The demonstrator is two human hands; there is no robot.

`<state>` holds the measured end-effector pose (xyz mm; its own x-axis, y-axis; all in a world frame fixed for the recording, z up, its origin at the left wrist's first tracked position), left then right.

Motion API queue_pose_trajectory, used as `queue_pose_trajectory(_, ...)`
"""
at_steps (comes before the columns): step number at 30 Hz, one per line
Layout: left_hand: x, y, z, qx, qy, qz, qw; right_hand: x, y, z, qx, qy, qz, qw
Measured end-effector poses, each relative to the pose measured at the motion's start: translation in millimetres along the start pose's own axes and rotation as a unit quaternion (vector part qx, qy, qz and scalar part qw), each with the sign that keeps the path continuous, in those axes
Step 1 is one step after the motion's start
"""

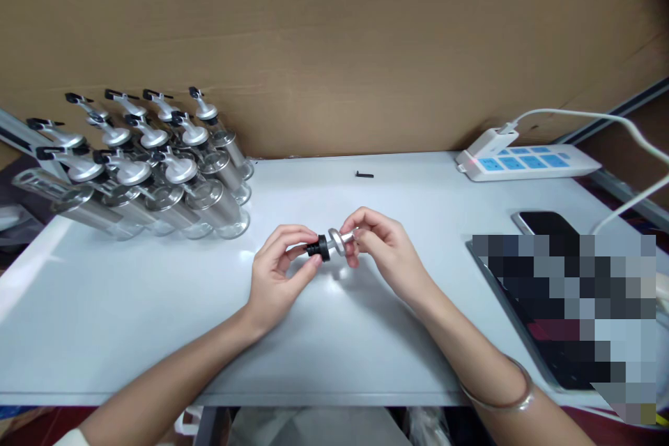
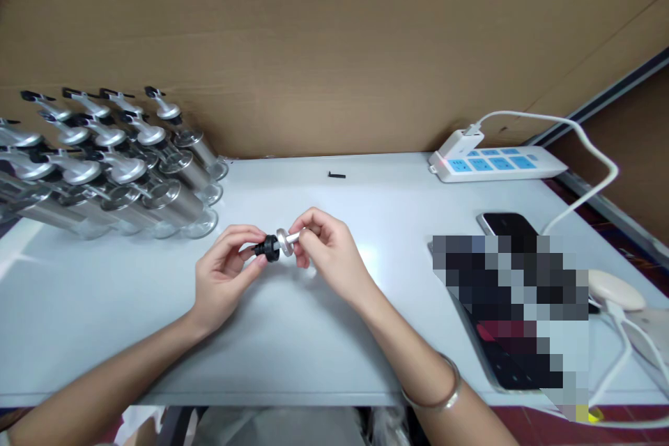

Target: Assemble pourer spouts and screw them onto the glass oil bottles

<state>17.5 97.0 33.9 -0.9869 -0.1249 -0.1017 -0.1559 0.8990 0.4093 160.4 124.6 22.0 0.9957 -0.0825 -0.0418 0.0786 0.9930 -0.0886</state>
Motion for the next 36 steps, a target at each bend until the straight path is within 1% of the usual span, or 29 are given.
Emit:
queue_pose_trajectory(3,4.3,1.5,-1.3,-0.003,0.008,-0.016,1.0,-4.7,-1.7,-3.2,-0.008,-0.005,0.032,0.999)
queue_pose_trajectory(8,9.6,5.6,-6.3,-0.022,0.03,-0.034,0.999,-13.5,-7.0,-3.0,0.001,-0.006,0.095,0.995)
queue_pose_trajectory(12,8.0,6.7,2.1,0.014,0.023,-0.033,0.999,-18.6,-9.9,-4.7,-0.011,-0.003,0.129,0.992)
queue_pose_trajectory(15,5.5,5.5,7.4,0.042,0.0,-0.027,0.999,-18.5,-8.9,-6.1,-0.021,-0.01,0.13,0.991)
queue_pose_trajectory(17,4.0,4.6,6.6,0.046,-0.01,-0.019,0.999,-17.4,-7.5,-5.1,-0.017,-0.012,0.126,0.992)
queue_pose_trajectory(21,1.2,3.7,-0.5,0.027,-0.006,0.007,1.0,-14.8,-5.7,-1.4,0.0,-0.015,0.117,0.993)
queue_pose_trajectory(26,2.7,6.9,-4.9,-0.008,0.028,0.004,1.0,-11.4,-5.4,1.1,0.018,-0.013,0.101,0.995)
queue_pose_trajectory(29,4.9,9.4,-2.2,-0.007,0.046,-0.008,0.999,-10.6,-6.1,-0.1,0.023,-0.039,0.103,0.994)
queue_pose_trajectory(32,6.7,10.1,0.0,0.003,0.034,-0.017,0.999,-8.6,-5.4,-1.9,0.022,-0.05,0.105,0.993)
queue_pose_trajectory(36,2.9,6.8,2.3,0.012,0.033,0.006,0.999,-9.0,-4.4,-4.3,0.016,-0.04,0.127,0.991)
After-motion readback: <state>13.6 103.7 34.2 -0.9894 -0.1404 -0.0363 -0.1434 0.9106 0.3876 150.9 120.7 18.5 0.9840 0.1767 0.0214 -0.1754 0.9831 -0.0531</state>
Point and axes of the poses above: each hand's wrist, its own y-axis towards the middle knuckle, its own x-axis out of the back of the hand, z = x × y, the point moved 10 cm from there along y, towards the middle knuckle, and after that the axes turned 15 degrees about -z, right-handed, at the moved point
